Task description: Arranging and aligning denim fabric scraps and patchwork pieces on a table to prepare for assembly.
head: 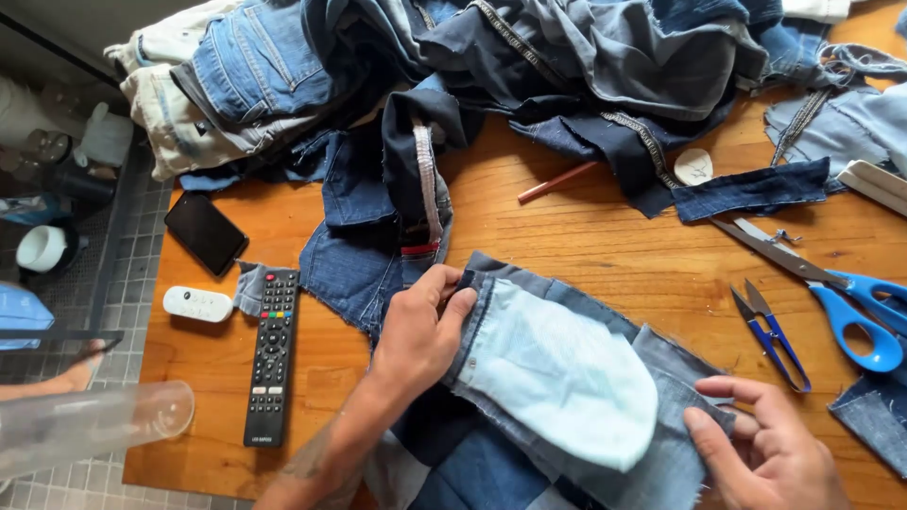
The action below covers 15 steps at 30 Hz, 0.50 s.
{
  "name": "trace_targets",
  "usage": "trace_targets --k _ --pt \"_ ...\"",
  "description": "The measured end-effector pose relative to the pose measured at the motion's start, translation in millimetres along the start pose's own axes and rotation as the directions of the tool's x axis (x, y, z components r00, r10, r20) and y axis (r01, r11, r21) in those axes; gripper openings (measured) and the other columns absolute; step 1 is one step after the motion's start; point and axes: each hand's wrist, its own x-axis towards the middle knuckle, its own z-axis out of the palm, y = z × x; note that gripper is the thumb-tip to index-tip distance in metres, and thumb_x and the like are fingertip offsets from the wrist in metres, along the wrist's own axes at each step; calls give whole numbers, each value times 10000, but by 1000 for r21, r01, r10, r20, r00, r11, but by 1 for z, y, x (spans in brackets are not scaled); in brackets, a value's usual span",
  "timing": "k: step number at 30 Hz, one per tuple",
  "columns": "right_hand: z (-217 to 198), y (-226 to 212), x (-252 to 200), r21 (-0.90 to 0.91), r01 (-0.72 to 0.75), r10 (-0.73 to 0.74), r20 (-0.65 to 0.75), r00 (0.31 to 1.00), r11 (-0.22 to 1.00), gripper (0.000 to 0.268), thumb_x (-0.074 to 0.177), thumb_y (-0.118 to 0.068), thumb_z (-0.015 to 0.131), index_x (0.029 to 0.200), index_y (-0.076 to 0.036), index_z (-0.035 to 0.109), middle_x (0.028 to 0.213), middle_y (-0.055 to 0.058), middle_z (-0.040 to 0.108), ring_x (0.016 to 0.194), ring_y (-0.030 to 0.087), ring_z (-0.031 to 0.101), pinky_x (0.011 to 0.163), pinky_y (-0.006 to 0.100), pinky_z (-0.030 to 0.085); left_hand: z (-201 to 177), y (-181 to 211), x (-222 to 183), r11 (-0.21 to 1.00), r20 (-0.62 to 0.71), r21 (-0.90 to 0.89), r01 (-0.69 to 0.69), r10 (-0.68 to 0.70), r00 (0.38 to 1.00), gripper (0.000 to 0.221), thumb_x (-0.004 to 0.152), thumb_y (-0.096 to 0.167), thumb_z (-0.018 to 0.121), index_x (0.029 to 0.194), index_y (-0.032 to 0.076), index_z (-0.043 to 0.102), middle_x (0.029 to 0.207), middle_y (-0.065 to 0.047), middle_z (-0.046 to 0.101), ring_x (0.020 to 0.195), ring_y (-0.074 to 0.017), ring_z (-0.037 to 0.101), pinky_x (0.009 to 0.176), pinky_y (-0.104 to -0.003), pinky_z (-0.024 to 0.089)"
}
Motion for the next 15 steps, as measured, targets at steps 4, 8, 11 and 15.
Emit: trace_targets --k 4,8,11,15 --pt "8 -19 0 -339 -92 82 -46 996 936 259 986 -230 938 1239 -180 933 915 77 968 758 186 860 757 339 696 8 -8 8 922 -158 299 -246 302 940 182 1109 283 690 1044 114 701 966 -102 810 915 -362 774 851 -483 581" --pt "18 -16 -2 -246 -85 69 -74 995 965 227 1029 -172 918 1249 -116 911 892 139 923 610 297 846 589 387 685 3 0 16 942 -153 302 -147 201 968 204 1125 337 669 1090 139 699 951 -88 826 880 -357 780 789 -512 565" --pt "22 4 2 -256 -4 -24 -104 994 967 197 1094 -212 872 1275 -137 900 786 114 874 509 275 804 627 300 580 -1 -4 22 940 -150 340 -13 68 986 253 1116 426 655 1171 188 723 908 -120 864 871 -458 801 787 -593 556" --pt "15 57 33 -221 78 -93 -59 994 972 223 1105 -153 872 1305 -57 861 664 164 774 460 282 738 531 317 531 6 -17 21 900 -195 419 -120 218 956 237 1054 382 815 1133 159 833 1138 -52 837 954 -368 817 805 -571 632"
